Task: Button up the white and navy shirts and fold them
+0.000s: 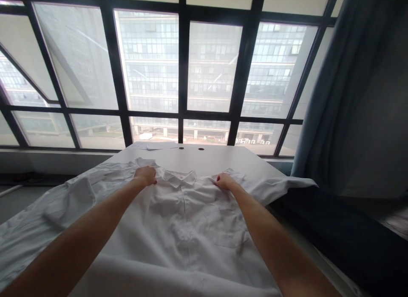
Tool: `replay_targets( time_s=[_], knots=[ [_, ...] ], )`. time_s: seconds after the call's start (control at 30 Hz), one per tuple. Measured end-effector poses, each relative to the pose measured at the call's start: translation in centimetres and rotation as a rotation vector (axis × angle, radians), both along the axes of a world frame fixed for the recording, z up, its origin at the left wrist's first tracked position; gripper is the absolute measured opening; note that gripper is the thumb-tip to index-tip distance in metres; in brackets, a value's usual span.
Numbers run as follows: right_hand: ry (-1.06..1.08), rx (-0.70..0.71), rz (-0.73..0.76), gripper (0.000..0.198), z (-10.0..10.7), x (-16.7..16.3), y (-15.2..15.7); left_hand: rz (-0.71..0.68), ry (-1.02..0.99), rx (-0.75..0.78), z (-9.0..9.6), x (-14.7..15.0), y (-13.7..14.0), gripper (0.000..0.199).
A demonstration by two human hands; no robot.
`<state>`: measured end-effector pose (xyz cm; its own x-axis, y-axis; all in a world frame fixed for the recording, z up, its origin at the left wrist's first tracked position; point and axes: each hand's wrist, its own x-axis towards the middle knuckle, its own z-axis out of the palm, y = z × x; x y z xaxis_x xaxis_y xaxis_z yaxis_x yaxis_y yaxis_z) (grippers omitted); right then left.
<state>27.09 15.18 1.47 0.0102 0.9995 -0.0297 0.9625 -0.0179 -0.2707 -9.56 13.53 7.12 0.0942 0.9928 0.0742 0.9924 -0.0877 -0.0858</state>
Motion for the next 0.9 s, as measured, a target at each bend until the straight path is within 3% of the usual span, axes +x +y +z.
replay_targets(
  time_s=[0.13, 0.23, 0.4, 0.47, 0.53, 0.6, 0.67, 0.8, 0.9],
  knots=[
    [0.021, 0.052, -0.06, 0.019, 0.0, -0.3, -0.4, 0.116, -0.077, -0.024, 1.1, 0.5, -0.3, 0.036],
    [0.124, 0.165, -0.2, 0.022, 1.2, -0.4, -0.2, 0.159, -0.168, -0.059, 2.2, 0.4, 0.8, 0.03],
    [0.267, 0.399, -0.408, 0.032, 4.0, -0.2, 1.2, 0.124, -0.308, 0.199, 3.0, 1.4, 4.3, 0.036],
    [0.262, 0.355, -0.379, 0.046, 4.4, -0.1, 1.5, 0.077, -0.332, 0.162, 2.1, 2.1, 5.0, 0.05],
    [0.213, 0.249, -0.294, 0.064, 4.0, -0.5, 1.2, 0.016, -0.306, 0.025, 0.6, 2.8, 4.6, 0.064],
    [0.151, 0.155, -0.199, 0.072, 3.2, -1.3, -0.2, -0.067, -0.255, -0.088, -1.2, 3.4, 3.1, 0.071],
    [0.088, 0.095, -0.078, 0.067, 2.3, -2.6, -2.5, -0.156, -0.208, -0.127, -2.8, 3.7, 0.6, 0.069],
    [-0.033, 0.059, 0.178, 0.058, 1.3, -5.7, -9.2, -0.293, -0.208, -0.079, -4.6, 3.7, -6.0, 0.059],
    [-0.059, 0.082, 0.285, 0.055, 1.3, -6.9, -14.9, -0.417, -0.258, -0.037, -4.9, 2.9, -11.6, 0.057]
  ],
)
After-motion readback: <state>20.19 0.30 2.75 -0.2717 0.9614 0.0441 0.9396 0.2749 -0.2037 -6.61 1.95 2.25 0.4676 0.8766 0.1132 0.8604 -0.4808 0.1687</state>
